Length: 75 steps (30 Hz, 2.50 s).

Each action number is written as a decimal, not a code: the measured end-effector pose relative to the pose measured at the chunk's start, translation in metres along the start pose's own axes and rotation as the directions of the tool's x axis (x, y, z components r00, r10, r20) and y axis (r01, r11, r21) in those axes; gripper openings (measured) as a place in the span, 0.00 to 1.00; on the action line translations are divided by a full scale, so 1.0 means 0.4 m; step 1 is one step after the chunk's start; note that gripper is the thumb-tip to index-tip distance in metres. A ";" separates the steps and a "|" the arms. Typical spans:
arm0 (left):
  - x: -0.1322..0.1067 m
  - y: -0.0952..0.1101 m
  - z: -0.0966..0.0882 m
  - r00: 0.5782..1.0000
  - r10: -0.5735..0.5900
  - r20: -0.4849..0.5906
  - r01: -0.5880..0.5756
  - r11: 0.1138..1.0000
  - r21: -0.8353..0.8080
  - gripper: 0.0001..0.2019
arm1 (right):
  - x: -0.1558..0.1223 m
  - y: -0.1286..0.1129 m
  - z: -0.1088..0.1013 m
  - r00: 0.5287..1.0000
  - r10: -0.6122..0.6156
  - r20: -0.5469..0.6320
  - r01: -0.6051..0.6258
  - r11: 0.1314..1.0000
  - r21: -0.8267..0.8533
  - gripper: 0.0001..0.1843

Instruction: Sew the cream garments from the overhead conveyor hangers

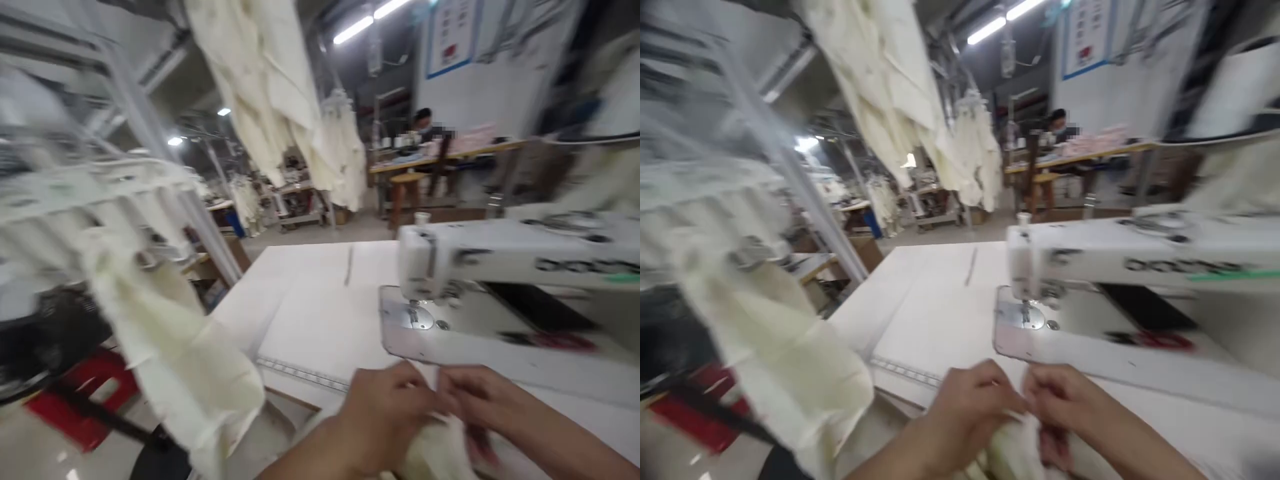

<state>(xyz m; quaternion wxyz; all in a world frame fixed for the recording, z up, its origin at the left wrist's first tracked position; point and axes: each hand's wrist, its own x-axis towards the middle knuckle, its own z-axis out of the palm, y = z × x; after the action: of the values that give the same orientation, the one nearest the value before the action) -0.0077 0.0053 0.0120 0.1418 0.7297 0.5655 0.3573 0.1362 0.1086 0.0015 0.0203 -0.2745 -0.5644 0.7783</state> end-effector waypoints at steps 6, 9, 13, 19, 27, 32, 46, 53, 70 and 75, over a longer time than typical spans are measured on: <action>-0.013 0.002 -0.005 0.997 -0.010 -0.081 -0.010 0.970 -0.243 0.13 | 0.009 0.033 0.031 0.972 -0.032 0.232 -0.092 0.860 0.503 0.11; -0.020 -0.012 0.014 0.984 -0.099 -0.148 0.059 0.966 -0.253 0.11 | 0.016 0.038 0.046 0.983 -0.115 0.141 0.028 0.862 0.505 0.10; -0.014 -0.029 0.034 0.917 -0.272 -0.292 0.213 0.952 -0.218 0.06 | -0.017 0.035 0.083 0.844 -0.409 -0.346 0.417 0.907 -0.056 0.12; 0.013 -0.016 0.043 0.851 -0.437 -0.291 0.343 0.882 -0.322 0.05 | -0.037 0.033 0.104 0.732 -0.490 -0.474 0.225 0.830 -0.510 0.08; 0.094 -0.040 -0.010 0.911 -0.397 0.114 0.412 0.855 -0.316 0.11 | -0.032 -0.014 0.009 0.780 -0.560 -0.279 0.182 0.629 -0.756 0.11; 0.164 -0.098 -0.004 0.826 -0.485 0.286 0.563 0.690 -0.456 0.09 | 0.019 -0.012 -0.040 0.715 -0.455 -0.530 0.073 0.804 -0.591 0.11; 0.280 -0.279 0.114 0.830 -0.512 0.222 0.527 0.850 -0.009 0.10 | 0.201 0.015 -0.188 0.664 -0.309 -0.681 -0.317 0.709 -0.630 0.06; 0.303 -0.283 0.142 0.821 -0.542 0.178 0.522 0.840 0.148 0.09 | 0.208 0.025 -0.201 0.638 -0.318 -0.701 -0.384 0.658 -0.648 0.06; 0.314 -0.284 0.150 0.801 -0.579 0.154 0.577 0.815 0.062 0.07 | 0.194 0.010 -0.197 0.613 -0.408 -0.677 -0.374 0.605 -0.703 0.07; 0.317 -0.292 0.152 0.806 -0.568 0.168 0.573 0.819 0.016 0.07 | 0.199 0.013 -0.199 0.600 -0.451 -0.661 -0.381 0.565 -0.732 0.08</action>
<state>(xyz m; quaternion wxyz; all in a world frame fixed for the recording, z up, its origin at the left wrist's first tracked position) -0.0373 0.1722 -0.0564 0.3018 0.5506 0.7383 0.2462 0.1060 0.2028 -0.0520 0.1575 -0.5536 -0.7907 0.2086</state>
